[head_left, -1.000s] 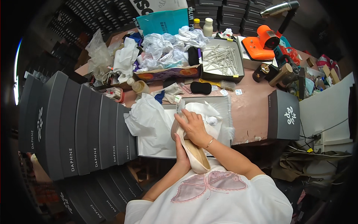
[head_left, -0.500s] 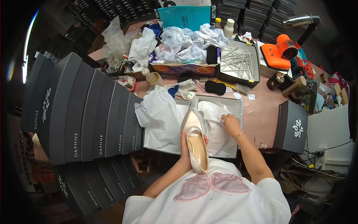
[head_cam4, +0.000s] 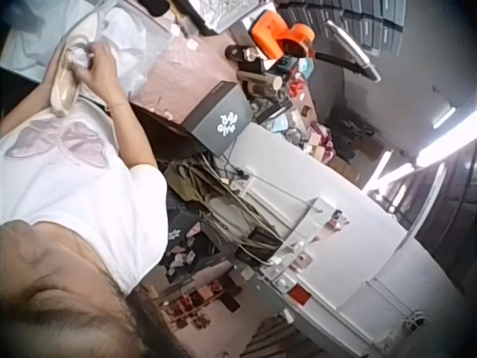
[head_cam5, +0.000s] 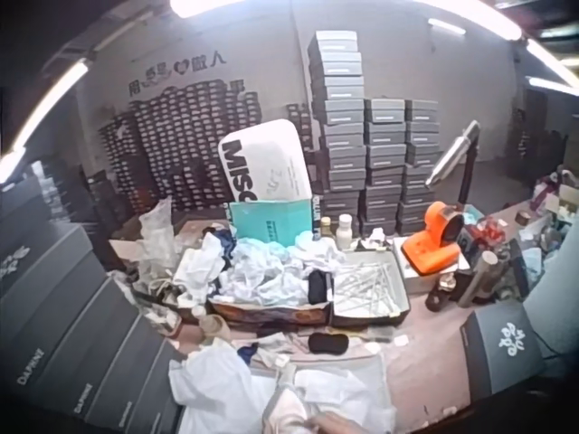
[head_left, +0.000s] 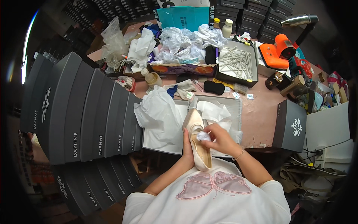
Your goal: Inspecting and packaging high-heeled shoes into brand-named boxes.
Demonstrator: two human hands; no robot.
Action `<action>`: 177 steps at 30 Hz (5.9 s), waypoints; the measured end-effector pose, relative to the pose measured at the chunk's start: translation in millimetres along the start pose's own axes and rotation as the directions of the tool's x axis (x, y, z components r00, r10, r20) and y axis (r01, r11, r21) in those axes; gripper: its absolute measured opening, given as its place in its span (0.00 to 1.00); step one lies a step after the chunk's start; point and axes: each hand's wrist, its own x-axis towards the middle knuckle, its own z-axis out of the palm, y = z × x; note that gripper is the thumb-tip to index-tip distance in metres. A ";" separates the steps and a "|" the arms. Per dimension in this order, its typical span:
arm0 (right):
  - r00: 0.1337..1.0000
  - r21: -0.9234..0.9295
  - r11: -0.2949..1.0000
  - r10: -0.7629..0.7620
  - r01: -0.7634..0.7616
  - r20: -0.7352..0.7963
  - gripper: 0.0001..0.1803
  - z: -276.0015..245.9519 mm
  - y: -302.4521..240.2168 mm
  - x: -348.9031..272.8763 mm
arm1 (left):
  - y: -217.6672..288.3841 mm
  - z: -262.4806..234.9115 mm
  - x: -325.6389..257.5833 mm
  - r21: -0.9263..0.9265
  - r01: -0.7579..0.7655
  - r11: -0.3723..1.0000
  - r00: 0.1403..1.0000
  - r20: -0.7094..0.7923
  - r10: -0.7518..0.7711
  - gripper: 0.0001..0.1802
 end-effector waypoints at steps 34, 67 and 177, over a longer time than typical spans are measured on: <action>0.968 0.303 0.934 -0.124 0.189 -0.219 0.28 22.1 -30.4 18.8 | 79.9 -3.3 -24.7 -0.013 -0.248 0.969 0.784 0.584 0.208 0.47; 0.891 0.425 0.905 0.219 -0.032 -0.398 0.29 15.5 41.5 -0.7 | -24.8 -4.8 -3.2 0.084 0.079 0.993 0.956 0.277 -0.100 0.47; 0.734 -0.734 0.245 -0.489 0.634 0.471 0.06 -31.4 16.6 72.7 | 2.8 24.7 10.0 -0.091 -0.011 0.996 0.992 0.128 0.023 0.39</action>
